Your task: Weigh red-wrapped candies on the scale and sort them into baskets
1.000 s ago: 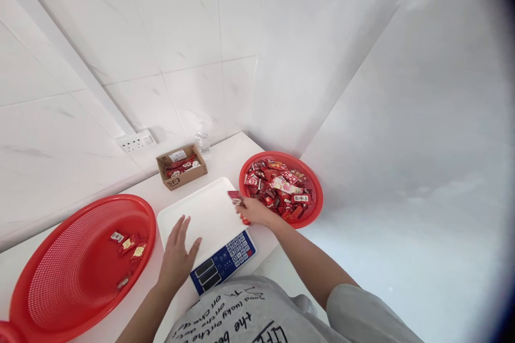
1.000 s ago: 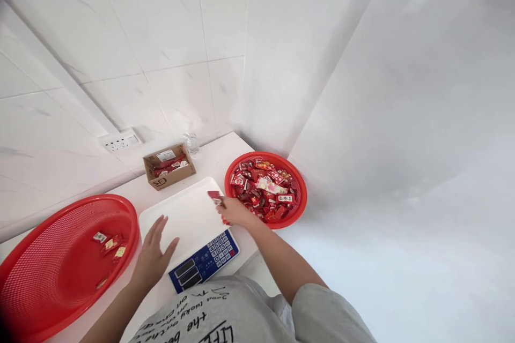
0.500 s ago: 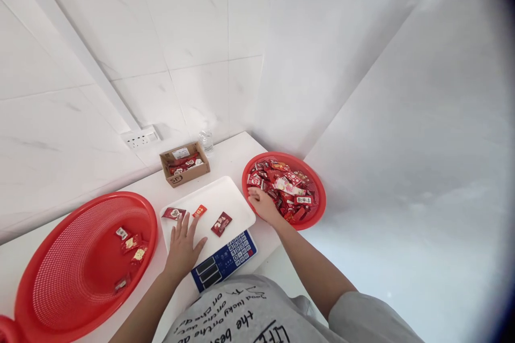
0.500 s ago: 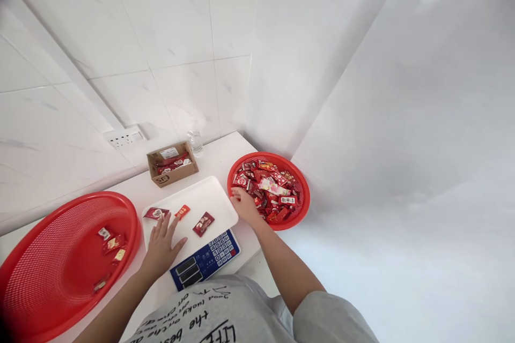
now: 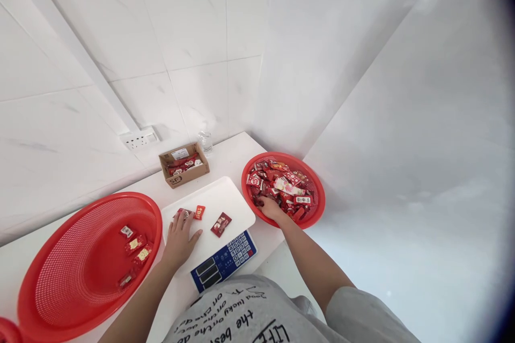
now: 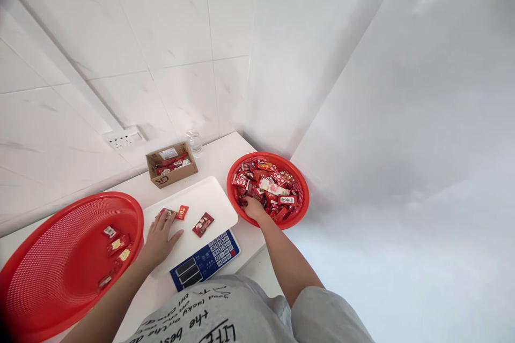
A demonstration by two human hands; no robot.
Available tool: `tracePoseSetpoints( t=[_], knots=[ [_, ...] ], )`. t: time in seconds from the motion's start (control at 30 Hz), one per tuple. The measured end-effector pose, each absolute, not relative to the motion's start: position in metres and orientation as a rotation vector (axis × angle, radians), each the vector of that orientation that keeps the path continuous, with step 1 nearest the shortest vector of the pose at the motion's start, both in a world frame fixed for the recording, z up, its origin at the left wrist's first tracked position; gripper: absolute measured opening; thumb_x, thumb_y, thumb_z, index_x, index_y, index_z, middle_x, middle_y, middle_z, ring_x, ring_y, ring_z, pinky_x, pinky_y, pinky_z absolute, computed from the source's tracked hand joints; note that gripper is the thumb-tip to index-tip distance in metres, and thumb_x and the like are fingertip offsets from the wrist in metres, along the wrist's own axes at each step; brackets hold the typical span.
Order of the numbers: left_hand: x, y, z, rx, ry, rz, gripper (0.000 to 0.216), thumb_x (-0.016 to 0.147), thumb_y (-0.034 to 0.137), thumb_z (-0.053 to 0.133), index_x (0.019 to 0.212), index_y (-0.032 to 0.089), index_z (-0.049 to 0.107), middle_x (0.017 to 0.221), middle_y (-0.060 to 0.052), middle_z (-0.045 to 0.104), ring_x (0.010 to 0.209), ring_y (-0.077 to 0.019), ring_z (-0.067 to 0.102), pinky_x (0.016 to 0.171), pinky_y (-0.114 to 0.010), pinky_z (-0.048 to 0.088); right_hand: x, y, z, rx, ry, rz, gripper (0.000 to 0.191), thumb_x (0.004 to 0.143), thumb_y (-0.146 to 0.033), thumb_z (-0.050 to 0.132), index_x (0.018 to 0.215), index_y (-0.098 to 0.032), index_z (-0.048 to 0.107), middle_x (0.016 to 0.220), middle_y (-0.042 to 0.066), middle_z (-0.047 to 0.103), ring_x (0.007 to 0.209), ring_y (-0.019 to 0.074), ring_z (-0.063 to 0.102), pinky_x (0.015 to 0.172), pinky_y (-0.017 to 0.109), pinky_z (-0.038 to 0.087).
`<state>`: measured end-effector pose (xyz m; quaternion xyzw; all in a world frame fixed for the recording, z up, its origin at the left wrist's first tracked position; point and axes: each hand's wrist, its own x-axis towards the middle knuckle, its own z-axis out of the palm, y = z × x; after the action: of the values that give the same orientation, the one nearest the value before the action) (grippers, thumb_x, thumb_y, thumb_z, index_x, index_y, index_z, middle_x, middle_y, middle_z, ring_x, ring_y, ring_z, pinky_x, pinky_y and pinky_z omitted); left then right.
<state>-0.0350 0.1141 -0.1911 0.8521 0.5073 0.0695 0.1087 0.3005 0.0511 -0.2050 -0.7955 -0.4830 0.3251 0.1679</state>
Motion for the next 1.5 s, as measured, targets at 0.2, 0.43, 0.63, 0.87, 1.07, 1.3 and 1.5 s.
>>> tracePoseSetpoints(
  t=[0.2, 0.43, 0.63, 0.87, 1.07, 1.3, 1.5],
  knots=[
    [-0.023, 0.105, -0.184, 2.507, 1.355, 0.251, 0.055, 0.085, 0.047, 0.041, 0.132, 0.019, 0.043, 0.140, -0.012, 0.038, 0.134, -0.0278, 0.025, 0.107, -0.046, 0.025, 0.303, 0.049, -0.206, -2.261, -1.383, 0.981, 0.030, 0.079, -0.024, 0.052, 0.106, -0.016, 0.060, 0.105, 0.010, 0.066, 0.092, 0.0216, 0.061, 0.080, 0.029, 0.044],
    [-0.018, 0.095, -0.184, 2.520, 1.217, 0.107, 0.052, 0.084, 0.047, 0.044, 0.132, 0.028, 0.044, 0.146, -0.006, 0.032, 0.137, -0.0318, 0.014, 0.107, -0.054, 0.020, 0.309, 0.047, -0.204, -2.214, -1.451, 1.009, 0.021, 0.080, -0.024, 0.047, 0.093, -0.015, 0.061, 0.094, 0.010, 0.066, 0.082, 0.0207, 0.060, 0.075, 0.031, 0.043],
    [-0.032, 0.087, -0.188, 2.506, 1.223, 0.231, 0.055, 0.086, 0.045, 0.040, 0.136, 0.021, 0.038, 0.147, -0.009, 0.029, 0.137, -0.0276, 0.016, 0.108, -0.050, 0.022, 0.311, 0.037, -0.197, -2.099, -1.475, 1.055, 0.024, 0.083, -0.034, 0.045, 0.090, -0.016, 0.059, 0.089, 0.006, 0.065, 0.081, 0.0177, 0.058, 0.075, 0.029, 0.043],
    [-0.079, 0.093, -0.190, 2.318, 1.567, 0.367, 0.058, 0.088, 0.045, 0.035, 0.135, 0.011, 0.037, 0.144, -0.016, 0.032, 0.136, -0.0292, 0.021, 0.108, -0.047, 0.026, 0.304, 0.028, -0.175, -2.038, -1.399, 1.084, 0.040, 0.082, -0.046, 0.048, 0.106, -0.016, 0.057, 0.110, 0.012, 0.062, 0.098, 0.0230, 0.057, 0.086, 0.033, 0.041],
    [-0.108, 0.084, -0.192, 2.293, 1.667, 0.387, 0.060, 0.088, 0.050, 0.031, 0.131, 0.010, 0.040, 0.140, -0.019, 0.037, 0.135, -0.0303, 0.023, 0.106, -0.050, 0.028, 0.295, 0.031, -0.161, -1.981, -1.234, 0.914, 0.030, 0.078, -0.036, 0.053, 0.101, -0.017, 0.058, 0.102, 0.009, 0.064, 0.092, 0.0218, 0.058, 0.084, 0.035, 0.042],
    [-0.073, 0.070, -0.188, 2.403, 1.560, 0.367, 0.057, 0.088, 0.049, 0.034, 0.133, 0.016, 0.040, 0.143, -0.014, 0.035, 0.136, -0.0299, 0.021, 0.107, -0.051, 0.025, 0.242, 0.058, -0.138, -1.535, -0.948, 1.175, 0.027, 0.079, -0.038, 0.050, 0.096, -0.019, 0.058, 0.087, 0.002, 0.066, 0.078, 0.0152, 0.060, 0.072, 0.030, 0.049],
    [-0.033, 0.060, -0.182, 2.497, 1.322, 0.303, 0.055, 0.088, 0.044, 0.039, 0.138, 0.021, 0.034, 0.145, -0.010, 0.032, 0.137, -0.0270, 0.018, 0.107, -0.050, 0.023, 0.206, 0.071, -0.140, -1.403, -0.956, 1.251, 0.031, 0.084, -0.038, 0.045, 0.103, -0.018, 0.058, 0.106, 0.008, 0.064, 0.099, 0.0149, 0.060, 0.086, 0.033, 0.046]
  ],
)
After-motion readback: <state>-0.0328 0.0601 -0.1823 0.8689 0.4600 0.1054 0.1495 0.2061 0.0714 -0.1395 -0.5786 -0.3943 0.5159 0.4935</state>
